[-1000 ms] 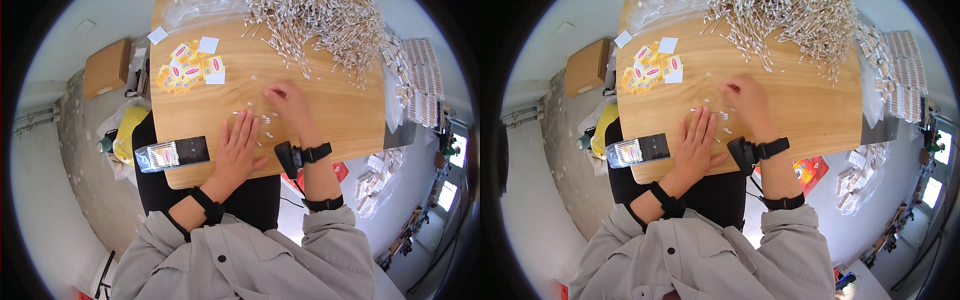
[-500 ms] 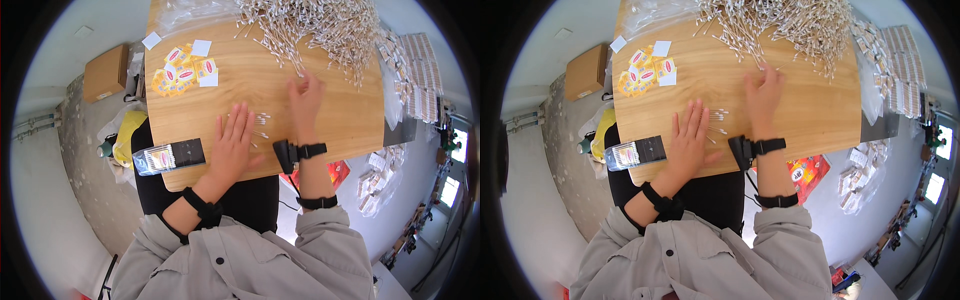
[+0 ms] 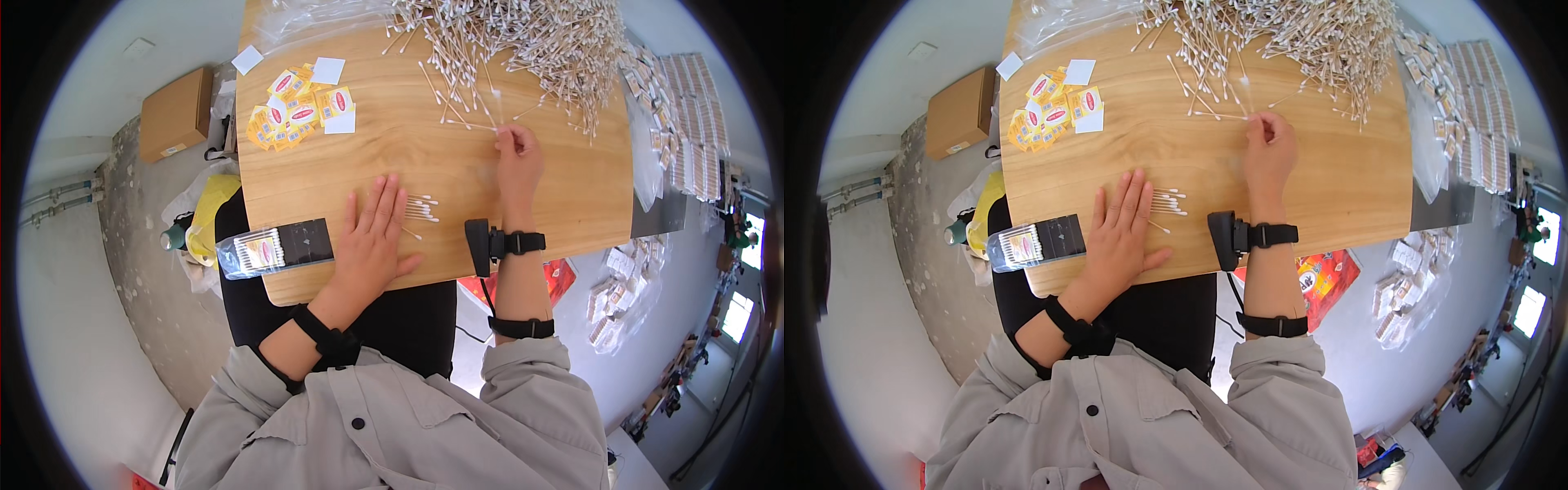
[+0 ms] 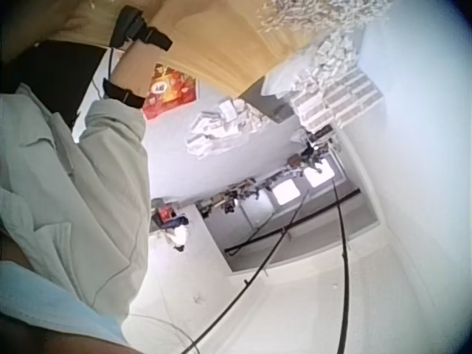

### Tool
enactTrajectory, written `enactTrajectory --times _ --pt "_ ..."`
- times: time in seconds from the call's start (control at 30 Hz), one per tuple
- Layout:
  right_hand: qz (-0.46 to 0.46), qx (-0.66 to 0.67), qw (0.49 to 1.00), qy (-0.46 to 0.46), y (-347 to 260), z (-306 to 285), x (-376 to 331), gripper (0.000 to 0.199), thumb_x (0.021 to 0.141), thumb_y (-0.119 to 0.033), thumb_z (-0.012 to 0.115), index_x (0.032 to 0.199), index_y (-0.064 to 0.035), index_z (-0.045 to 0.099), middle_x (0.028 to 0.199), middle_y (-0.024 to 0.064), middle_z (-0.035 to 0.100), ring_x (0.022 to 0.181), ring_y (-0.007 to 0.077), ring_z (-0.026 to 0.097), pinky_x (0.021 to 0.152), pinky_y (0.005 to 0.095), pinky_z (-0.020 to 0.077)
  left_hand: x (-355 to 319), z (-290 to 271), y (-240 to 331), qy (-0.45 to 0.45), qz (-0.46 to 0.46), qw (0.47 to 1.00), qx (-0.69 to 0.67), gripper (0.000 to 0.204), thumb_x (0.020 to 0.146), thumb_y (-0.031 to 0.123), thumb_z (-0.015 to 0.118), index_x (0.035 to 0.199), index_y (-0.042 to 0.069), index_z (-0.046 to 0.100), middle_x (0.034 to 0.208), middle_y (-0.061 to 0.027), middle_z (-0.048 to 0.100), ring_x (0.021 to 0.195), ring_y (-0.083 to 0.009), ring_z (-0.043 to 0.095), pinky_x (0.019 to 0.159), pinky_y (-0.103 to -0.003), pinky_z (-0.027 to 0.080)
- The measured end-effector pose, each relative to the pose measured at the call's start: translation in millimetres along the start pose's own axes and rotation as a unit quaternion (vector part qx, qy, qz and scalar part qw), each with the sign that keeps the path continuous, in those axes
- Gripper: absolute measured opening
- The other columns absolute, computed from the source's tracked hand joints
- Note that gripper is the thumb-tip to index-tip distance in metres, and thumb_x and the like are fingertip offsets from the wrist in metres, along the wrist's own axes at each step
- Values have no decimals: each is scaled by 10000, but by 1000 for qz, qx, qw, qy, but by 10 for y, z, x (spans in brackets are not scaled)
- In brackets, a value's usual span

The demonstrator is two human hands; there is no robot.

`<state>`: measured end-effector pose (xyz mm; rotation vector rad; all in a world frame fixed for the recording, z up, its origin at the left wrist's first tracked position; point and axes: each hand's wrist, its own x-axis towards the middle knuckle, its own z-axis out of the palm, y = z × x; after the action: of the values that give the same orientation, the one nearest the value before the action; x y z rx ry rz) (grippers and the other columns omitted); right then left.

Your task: The person arranges cotton swabs on a wooden table, aligning them into neat rows. They then place the aligned swabs into small plastic packaging sleeves and seal them. The process is repeated multiple times throughout the video.

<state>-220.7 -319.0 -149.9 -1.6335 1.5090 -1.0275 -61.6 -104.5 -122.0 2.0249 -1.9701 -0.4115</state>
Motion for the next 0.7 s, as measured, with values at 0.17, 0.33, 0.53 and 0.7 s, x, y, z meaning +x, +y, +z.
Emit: enactTrajectory --times 0.17,0.33,0.53,0.7 --pt "20 89 995 -28 -112 -52 18 200 942 -184 649 1024 -2 657 884 44 679 759 132 669 646 231 484 7 -17 1 -2 0 1000 -2 1076 689 507 755 1493 -28 281 1588 -169 241 1489 -308 193 1182 -528 173" --pt "196 303 924 -127 -289 -18 -199 173 960 -155 626 1055 -11 613 992 77 682 935 179 695 683 240 528 -3 -33 2 -2 -1 1000 -5 1066 697 508 749 1492 -29 282 1587 -173 241 1485 -307 200 1184 -526 165" --pt "221 407 881 -95 -287 43 -247 129 965 -114 604 1050 -18 585 1096 109 656 1117 237 645 804 271 567 -17 10 -19 8 2 1000 3 1066 702 530 731 1493 -26 282 1584 -173 247 1482 -307 208 1186 -525 158" --pt "262 477 837 -58 -300 -24 -176 133 964 -90 588 1069 -11 574 1123 115 644 1123 259 640 879 306 552 -13 -7 -17 3 2 1000 3 1051 712 527 724 1492 -24 285 1585 -172 246 1482 -305 207 1187 -522 159"
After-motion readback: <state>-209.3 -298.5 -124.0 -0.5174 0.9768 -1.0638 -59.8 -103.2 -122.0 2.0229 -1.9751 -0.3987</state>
